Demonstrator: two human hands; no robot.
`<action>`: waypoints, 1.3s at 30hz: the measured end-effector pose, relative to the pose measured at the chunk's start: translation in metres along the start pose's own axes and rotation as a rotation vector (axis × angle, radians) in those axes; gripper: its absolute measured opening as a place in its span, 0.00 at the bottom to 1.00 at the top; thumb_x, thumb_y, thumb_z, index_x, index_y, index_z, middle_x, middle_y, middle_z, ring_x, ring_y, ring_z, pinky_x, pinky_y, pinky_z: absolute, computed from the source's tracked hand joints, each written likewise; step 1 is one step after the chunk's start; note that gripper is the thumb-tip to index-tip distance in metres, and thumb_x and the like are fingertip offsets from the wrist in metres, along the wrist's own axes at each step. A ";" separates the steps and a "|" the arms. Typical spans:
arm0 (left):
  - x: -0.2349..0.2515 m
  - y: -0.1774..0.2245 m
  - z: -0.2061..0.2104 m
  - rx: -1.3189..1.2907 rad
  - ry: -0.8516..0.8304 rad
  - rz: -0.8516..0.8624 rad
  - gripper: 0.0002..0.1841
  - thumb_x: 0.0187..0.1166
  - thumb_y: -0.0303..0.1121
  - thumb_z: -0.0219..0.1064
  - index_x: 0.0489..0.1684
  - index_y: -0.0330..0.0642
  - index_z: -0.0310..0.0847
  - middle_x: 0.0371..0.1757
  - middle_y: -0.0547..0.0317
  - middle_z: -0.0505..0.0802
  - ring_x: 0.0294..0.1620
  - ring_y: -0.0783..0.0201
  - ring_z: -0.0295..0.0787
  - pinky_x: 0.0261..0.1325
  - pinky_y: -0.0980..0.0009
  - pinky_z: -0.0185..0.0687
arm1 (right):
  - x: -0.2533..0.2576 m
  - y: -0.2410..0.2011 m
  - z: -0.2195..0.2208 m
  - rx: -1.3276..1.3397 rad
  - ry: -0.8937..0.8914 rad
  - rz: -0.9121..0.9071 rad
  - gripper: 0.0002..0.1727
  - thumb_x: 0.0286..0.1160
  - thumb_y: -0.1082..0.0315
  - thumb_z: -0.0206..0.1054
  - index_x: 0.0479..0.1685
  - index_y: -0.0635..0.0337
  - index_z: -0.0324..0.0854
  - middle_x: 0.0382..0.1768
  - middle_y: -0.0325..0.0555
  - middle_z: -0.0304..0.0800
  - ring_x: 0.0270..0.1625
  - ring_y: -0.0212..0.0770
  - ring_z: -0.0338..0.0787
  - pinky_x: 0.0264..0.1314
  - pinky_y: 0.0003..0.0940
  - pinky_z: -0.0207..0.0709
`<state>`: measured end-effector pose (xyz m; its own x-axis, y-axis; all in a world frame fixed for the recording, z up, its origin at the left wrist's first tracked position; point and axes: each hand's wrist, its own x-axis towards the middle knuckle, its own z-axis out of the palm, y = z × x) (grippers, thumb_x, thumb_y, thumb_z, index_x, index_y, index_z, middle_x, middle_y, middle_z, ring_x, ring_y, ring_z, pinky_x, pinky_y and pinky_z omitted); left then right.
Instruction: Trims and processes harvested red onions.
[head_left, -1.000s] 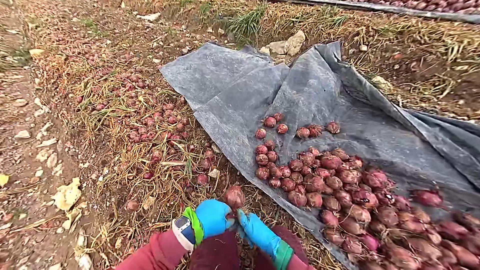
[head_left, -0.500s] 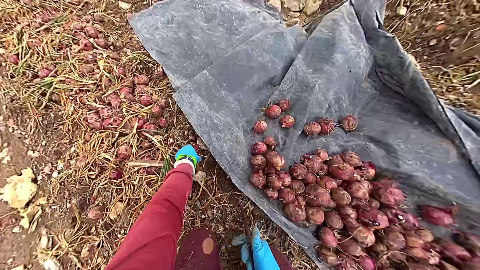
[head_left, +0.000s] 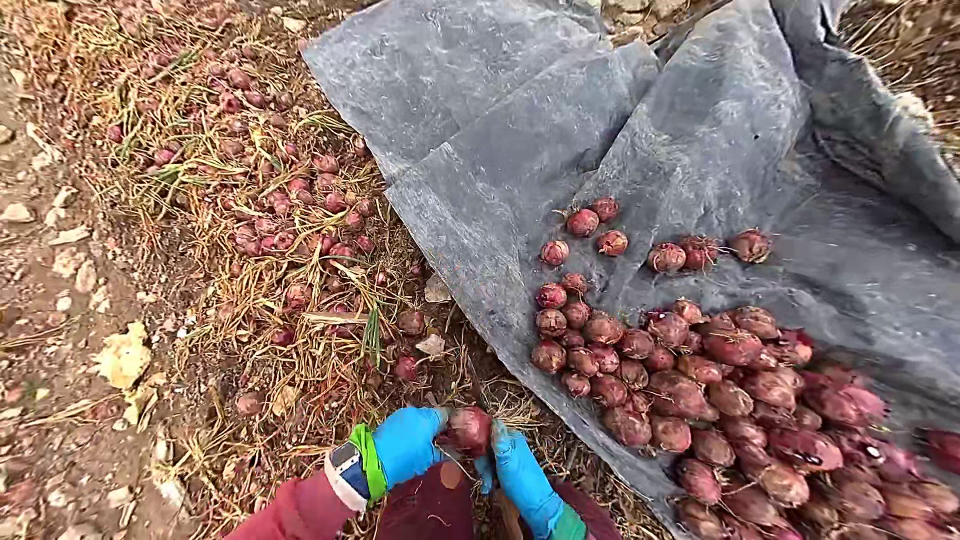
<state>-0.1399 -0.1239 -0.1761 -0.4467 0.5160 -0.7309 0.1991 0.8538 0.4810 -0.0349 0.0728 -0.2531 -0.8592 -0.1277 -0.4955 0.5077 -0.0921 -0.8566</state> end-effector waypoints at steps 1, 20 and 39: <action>-0.013 0.000 0.001 0.036 -0.026 0.037 0.27 0.78 0.55 0.72 0.62 0.42 0.83 0.56 0.44 0.93 0.61 0.43 0.91 0.66 0.36 0.81 | -0.008 -0.003 0.003 -0.052 0.004 -0.027 0.54 0.67 0.13 0.34 0.35 0.57 0.83 0.19 0.42 0.87 0.16 0.41 0.85 0.20 0.40 0.85; -0.066 0.028 0.041 0.063 0.282 -0.048 0.25 0.88 0.57 0.57 0.67 0.50 0.87 0.64 0.50 0.93 0.69 0.48 0.88 0.74 0.39 0.78 | -0.077 -0.009 0.001 -0.306 -0.040 -0.033 0.52 0.79 0.23 0.24 0.40 0.55 0.88 0.17 0.42 0.81 0.14 0.40 0.77 0.17 0.41 0.76; 0.057 -0.051 0.005 -0.208 0.274 -0.128 0.48 0.48 0.69 0.84 0.76 0.62 0.80 0.58 0.60 0.95 0.60 0.59 0.93 0.66 0.45 0.88 | -0.005 0.050 0.005 0.220 -0.002 0.240 0.42 0.90 0.35 0.37 0.56 0.65 0.85 0.20 0.50 0.85 0.18 0.47 0.86 0.24 0.46 0.88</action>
<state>-0.1713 -0.1376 -0.2447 -0.6790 0.3445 -0.6482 -0.0421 0.8633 0.5029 -0.0055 0.0635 -0.2925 -0.7136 -0.1733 -0.6788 0.6972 -0.2707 -0.6638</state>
